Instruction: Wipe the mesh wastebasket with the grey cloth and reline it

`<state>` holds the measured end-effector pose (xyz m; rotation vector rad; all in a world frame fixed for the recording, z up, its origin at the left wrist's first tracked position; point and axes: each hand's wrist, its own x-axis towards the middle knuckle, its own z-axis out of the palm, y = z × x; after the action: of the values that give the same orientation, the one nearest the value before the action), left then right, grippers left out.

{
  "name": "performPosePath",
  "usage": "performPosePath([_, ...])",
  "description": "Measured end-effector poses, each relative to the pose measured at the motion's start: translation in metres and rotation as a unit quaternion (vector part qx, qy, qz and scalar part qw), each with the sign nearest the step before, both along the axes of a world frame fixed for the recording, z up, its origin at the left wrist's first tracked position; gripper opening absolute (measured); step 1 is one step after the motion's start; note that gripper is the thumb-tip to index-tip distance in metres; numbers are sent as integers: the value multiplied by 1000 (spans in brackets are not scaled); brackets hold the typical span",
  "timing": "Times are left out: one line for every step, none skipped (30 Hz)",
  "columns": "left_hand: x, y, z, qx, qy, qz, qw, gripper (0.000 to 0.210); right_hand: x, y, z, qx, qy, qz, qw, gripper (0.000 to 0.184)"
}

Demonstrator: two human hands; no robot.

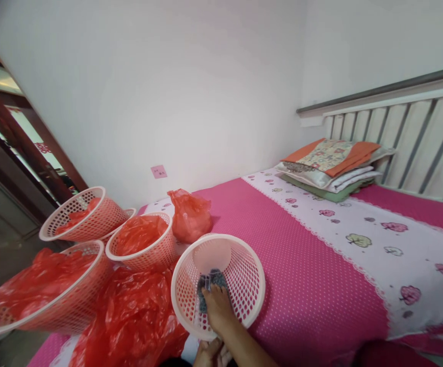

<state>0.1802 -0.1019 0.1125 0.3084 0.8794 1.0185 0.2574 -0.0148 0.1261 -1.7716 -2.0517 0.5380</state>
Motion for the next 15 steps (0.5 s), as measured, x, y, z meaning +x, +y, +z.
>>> performPosePath([0, 0, 2, -1, 1, -1, 1000, 88, 1, -2, 1, 1, 2, 4, 1000, 60])
performPosePath([0, 0, 3, -1, 2, -1, 1000, 86, 1, -4, 3, 3, 4, 8, 1000, 60])
performPosePath([0, 0, 4, -1, 3, -1, 1000, 84, 2, -7, 5, 4, 5, 11, 1000, 60])
performPosePath([0, 0, 5, -1, 4, -1, 1000, 83, 2, -9, 7, 4, 7, 15, 1000, 60])
performPosePath([0, 0, 5, -1, 4, -1, 1000, 83, 2, -11, 9, 4, 7, 18, 1000, 59])
performPosePath([0, 0, 6, 0, 4, -1, 1000, 82, 1, -14, 12, 4, 8, 20, 1000, 58])
performPosePath([0, 0, 6, 1, 4, 0, 1000, 81, 1, -16, 14, 3, 7, 22, 1000, 57])
performPosePath([0, 0, 6, 3, 2, 1, 1000, 81, 0, -18, 16, 2, 6, 24, 1000, 56])
performPosePath([0, 0, 7, 4, 0, 2, 1000, 81, -2, -19, 18, 0, 5, 24, 1000, 55])
performPosePath([-1, 0, 7, 6, -2, 3, 1000, 81, -3, -21, 20, -1, 4, 24, 1000, 54])
performPosePath([-1, 0, 7, 7, -5, 4, 1000, 81, -4, -23, 21, -2, 3, 23, 1000, 54])
performPosePath([-2, 0, 7, 9, -8, 6, 1000, 81, -5, -24, 23, -3, 2, 23, 1000, 53])
performPosePath([-3, 0, 7, 11, -11, 7, 1000, 81, -6, -26, 24, -4, 2, 25, 1000, 52])
performPosePath([-3, 0, 7, 12, -14, 9, 1000, 81, -6, -29, 25, -4, 4, 28, 1000, 51])
performPosePath([-4, -1, 7, 14, -17, 10, 1000, 81, -6, -31, 26, -4, 6, 32, 999, 50])
